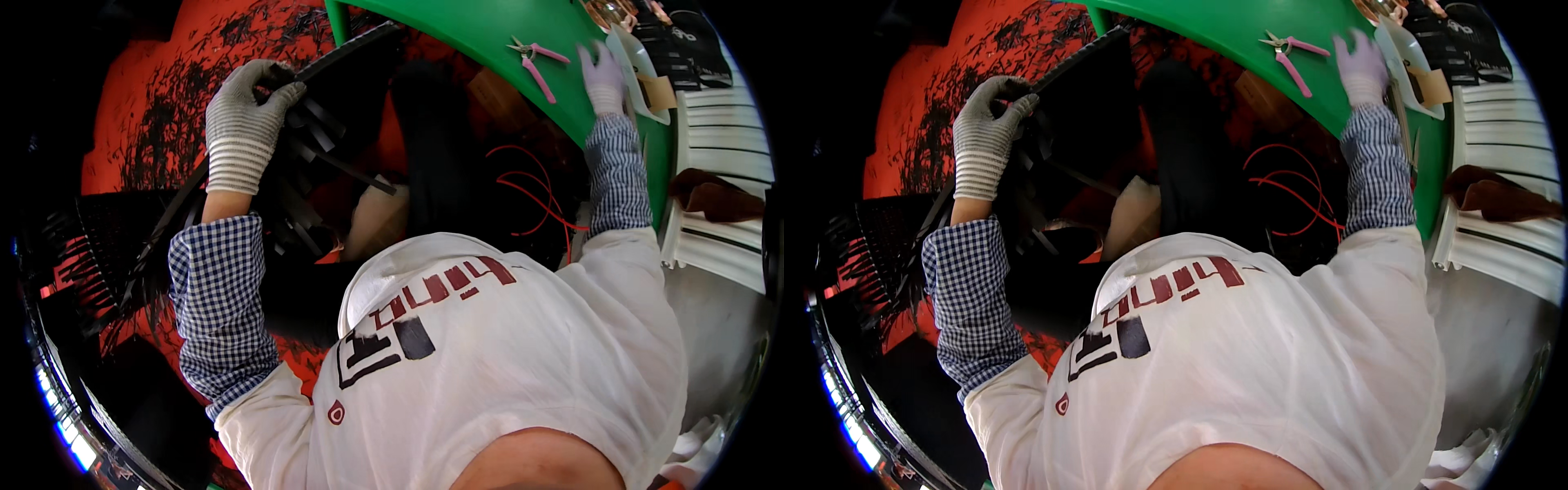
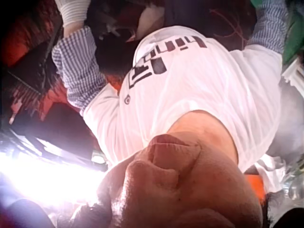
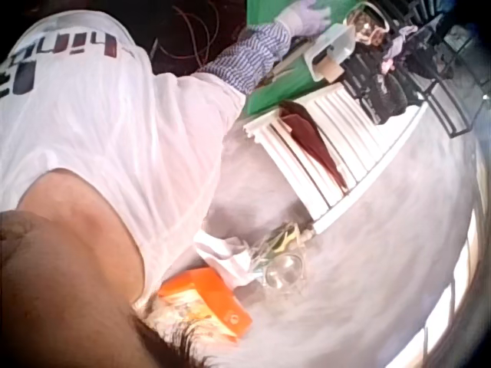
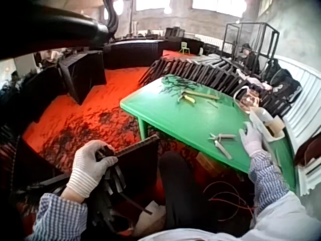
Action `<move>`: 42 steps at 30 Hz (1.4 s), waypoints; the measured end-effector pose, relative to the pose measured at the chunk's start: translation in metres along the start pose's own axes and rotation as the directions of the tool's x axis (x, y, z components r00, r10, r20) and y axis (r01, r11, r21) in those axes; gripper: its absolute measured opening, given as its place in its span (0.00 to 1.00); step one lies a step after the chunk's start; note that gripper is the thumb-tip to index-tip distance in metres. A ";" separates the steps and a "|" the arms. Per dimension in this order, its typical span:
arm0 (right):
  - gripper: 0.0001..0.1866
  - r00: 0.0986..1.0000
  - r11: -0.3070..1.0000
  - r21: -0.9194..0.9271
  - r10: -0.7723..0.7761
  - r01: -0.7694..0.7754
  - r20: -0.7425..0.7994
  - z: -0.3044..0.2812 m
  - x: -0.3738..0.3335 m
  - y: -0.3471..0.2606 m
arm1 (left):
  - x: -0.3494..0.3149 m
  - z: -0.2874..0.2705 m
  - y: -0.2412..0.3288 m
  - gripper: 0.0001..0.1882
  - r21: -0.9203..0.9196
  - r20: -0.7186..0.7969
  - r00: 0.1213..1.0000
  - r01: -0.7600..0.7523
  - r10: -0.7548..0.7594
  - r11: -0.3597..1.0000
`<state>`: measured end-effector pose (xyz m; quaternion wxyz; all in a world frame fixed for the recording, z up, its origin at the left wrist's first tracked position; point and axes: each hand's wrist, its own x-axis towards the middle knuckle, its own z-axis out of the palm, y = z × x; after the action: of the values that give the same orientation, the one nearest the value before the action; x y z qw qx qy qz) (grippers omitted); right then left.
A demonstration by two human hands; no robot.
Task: The person staples a black bamboo mat to a dark frame by hand, using a pneumatic stapler and pliers to secure the mat's edge.
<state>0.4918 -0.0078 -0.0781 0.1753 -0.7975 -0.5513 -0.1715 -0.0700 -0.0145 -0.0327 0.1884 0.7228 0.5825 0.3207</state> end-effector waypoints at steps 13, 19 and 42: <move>0.39 0.851 0.900 -0.294 0.412 -0.323 0.327 0.013 -0.046 0.111 | 0.013 0.001 -0.021 0.08 -0.207 0.045 0.999 0.013 -0.004 0.978; 0.41 0.860 0.898 -0.226 0.429 -0.376 0.275 -0.014 -0.040 0.127 | 0.028 0.009 -0.026 0.09 -0.158 0.098 0.995 0.024 -0.008 0.987; 0.37 0.615 0.381 0.713 -0.784 0.589 -0.089 -0.098 -0.157 -0.265 | 0.018 0.003 -0.009 0.08 -0.089 0.107 0.988 0.123 -0.113 0.988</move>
<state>0.1823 -0.0948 -0.0417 0.2916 -0.3819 -0.8719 0.0942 -0.0722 0.0050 -0.0364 0.2709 0.6924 0.5981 0.2993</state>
